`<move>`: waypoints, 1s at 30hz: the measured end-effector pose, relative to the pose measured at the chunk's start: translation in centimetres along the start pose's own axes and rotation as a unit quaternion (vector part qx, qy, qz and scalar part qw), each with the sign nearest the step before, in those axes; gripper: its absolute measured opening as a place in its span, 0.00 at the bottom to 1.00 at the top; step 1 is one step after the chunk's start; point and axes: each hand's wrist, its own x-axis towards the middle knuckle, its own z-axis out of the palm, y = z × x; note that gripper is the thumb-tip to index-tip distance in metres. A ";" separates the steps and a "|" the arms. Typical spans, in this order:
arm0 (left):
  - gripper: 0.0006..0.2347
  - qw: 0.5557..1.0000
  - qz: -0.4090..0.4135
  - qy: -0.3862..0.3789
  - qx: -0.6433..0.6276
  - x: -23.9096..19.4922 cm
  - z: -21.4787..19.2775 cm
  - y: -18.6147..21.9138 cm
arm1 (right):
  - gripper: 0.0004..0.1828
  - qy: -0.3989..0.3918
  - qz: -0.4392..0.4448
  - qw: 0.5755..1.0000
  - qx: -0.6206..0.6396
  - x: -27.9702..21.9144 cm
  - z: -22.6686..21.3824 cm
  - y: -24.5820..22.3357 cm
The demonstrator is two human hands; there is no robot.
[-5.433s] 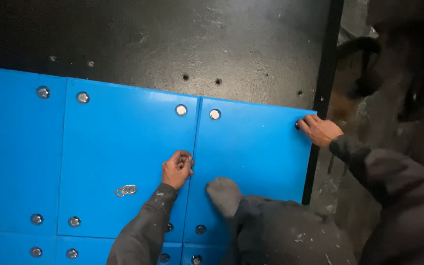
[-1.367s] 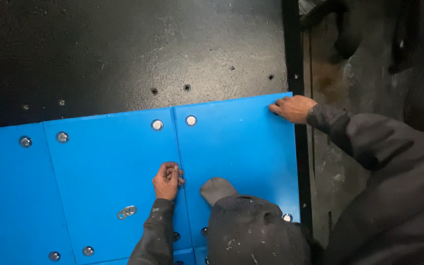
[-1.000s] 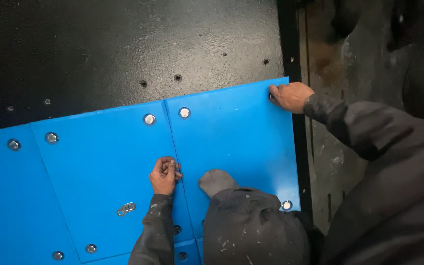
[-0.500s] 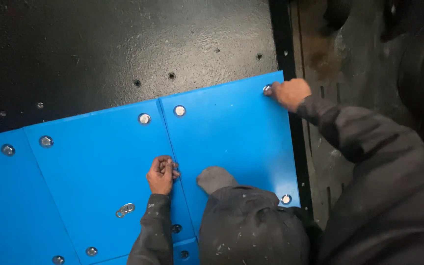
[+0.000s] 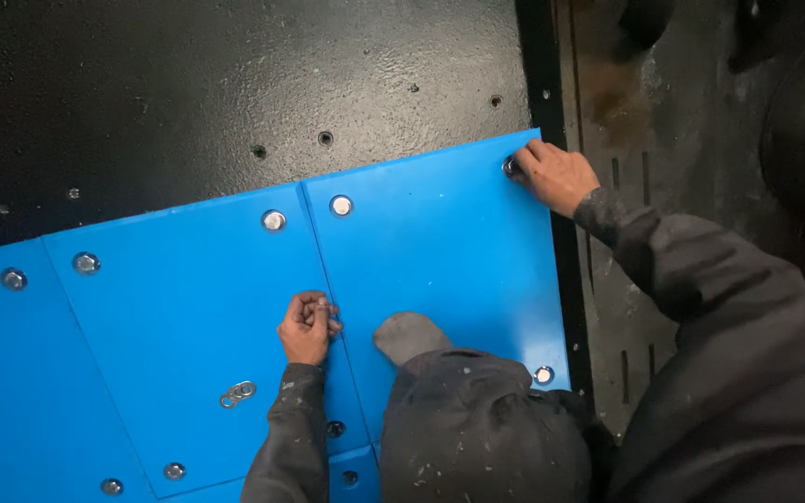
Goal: The person inserts bolts into pre-drilled holes on blue panels, places washers, and hand-tightens nuts to secure the panels together. The person works methodically across multiple bolt locations, using both hands to align and tighten the fasteners.
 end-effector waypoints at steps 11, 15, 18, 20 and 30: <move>0.03 1.000 0.002 0.003 0.031 0.0 -0.1 -0.3 | 0.21 -0.119 0.052 0.991 0.007 1.7 -0.1 0.1; 0.03 1.000 -0.004 0.012 -0.003 0.3 0.0 -0.7 | 0.22 -0.090 -0.030 0.995 -0.027 1.5 3.0 2.1; 0.04 0.999 -0.020 0.032 -0.004 0.4 0.2 -0.9 | 0.21 -0.129 0.014 0.991 -0.012 1.5 3.6 2.3; 0.03 0.999 -0.037 0.007 -0.013 0.2 0.2 -0.7 | 0.22 -0.104 0.072 0.992 -0.010 0.6 4.1 2.1; 0.03 1.000 -0.027 0.008 0.006 0.1 0.6 0.6 | 0.18 0.040 0.180 0.982 0.047 -0.3 3.8 -2.2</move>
